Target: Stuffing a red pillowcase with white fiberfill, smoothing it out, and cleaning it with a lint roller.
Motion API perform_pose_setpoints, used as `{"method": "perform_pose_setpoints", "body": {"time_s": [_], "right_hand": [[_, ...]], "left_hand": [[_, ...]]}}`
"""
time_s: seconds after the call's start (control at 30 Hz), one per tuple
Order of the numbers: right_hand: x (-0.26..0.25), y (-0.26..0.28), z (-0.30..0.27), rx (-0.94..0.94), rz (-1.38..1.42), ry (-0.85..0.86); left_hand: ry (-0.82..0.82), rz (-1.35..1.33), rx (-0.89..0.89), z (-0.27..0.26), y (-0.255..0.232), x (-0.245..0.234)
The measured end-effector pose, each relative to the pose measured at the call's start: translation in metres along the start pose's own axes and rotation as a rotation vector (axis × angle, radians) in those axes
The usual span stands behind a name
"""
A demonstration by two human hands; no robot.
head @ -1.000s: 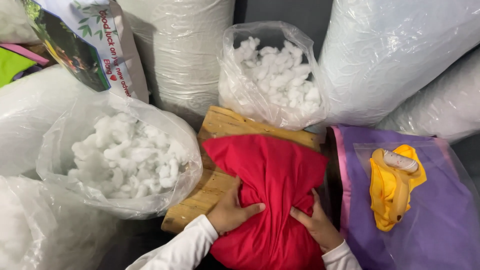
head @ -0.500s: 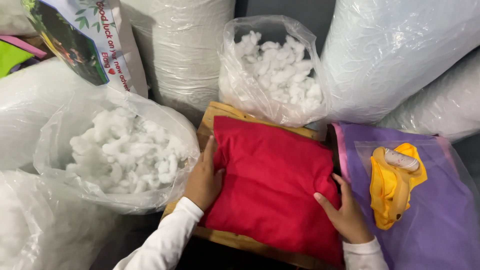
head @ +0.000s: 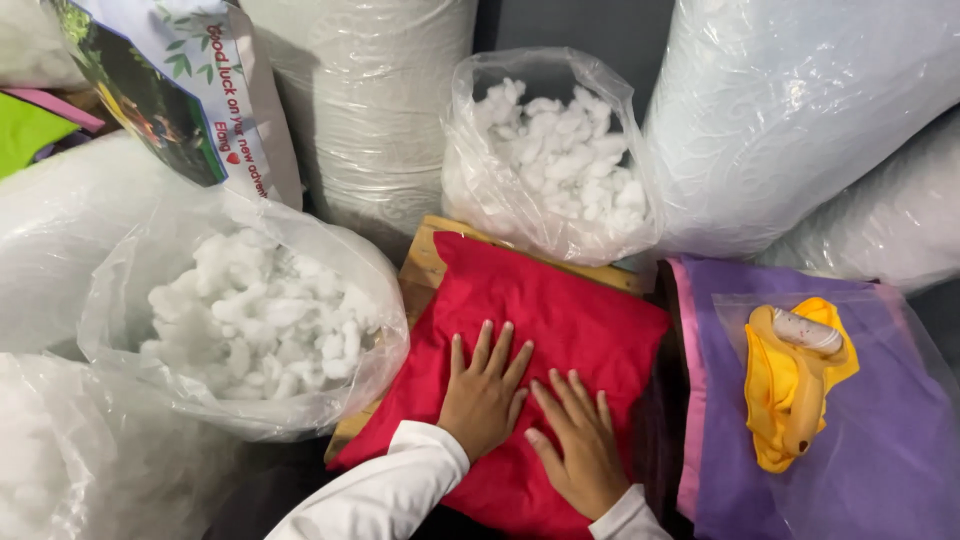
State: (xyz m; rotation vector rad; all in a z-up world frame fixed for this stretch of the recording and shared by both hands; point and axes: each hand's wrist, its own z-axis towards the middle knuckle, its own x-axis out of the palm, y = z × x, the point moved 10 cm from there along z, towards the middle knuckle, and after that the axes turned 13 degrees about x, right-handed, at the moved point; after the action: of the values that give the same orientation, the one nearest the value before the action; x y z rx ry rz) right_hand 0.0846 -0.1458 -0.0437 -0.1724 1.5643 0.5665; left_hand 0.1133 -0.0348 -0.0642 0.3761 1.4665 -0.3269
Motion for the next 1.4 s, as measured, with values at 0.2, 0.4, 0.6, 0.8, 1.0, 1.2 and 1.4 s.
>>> {"method": "perform_pose_setpoints", "body": {"time_s": [0.2, 0.4, 0.6, 0.8, 1.0, 1.2, 1.4], "right_hand": [[-0.049, -0.035, -0.007, 0.175, -0.058, -0.566], [0.01, -0.068, 0.015, 0.385, 0.12, 0.008], [-0.027, -0.007, 0.004, -0.04, -0.066, -0.304], [-0.035, -0.009, 0.043, 0.097, 0.061, -0.152], [-0.016, -0.011, 0.098, 0.106, -0.144, -0.232], [0.006, 0.001, 0.101, 0.296, -0.087, 0.125], [-0.012, 0.051, 0.059, 0.051, 0.061, 0.052]], "left_hand": [[-0.397, -0.083, 0.105, -0.016, 0.016, -0.059], [-0.204, -0.031, -0.148, -0.018, 0.038, -0.006], [-0.344, -0.113, 0.14, -0.017, 0.004, -0.031], [-0.248, -0.179, 0.075, -0.003, -0.012, -0.025], [-0.543, -0.355, -0.12, -0.022, 0.003, -0.052], [-0.458, -0.567, -0.234, -0.037, 0.008, -0.043], [-0.803, -0.665, -0.038, -0.052, 0.021, -0.109]]}}
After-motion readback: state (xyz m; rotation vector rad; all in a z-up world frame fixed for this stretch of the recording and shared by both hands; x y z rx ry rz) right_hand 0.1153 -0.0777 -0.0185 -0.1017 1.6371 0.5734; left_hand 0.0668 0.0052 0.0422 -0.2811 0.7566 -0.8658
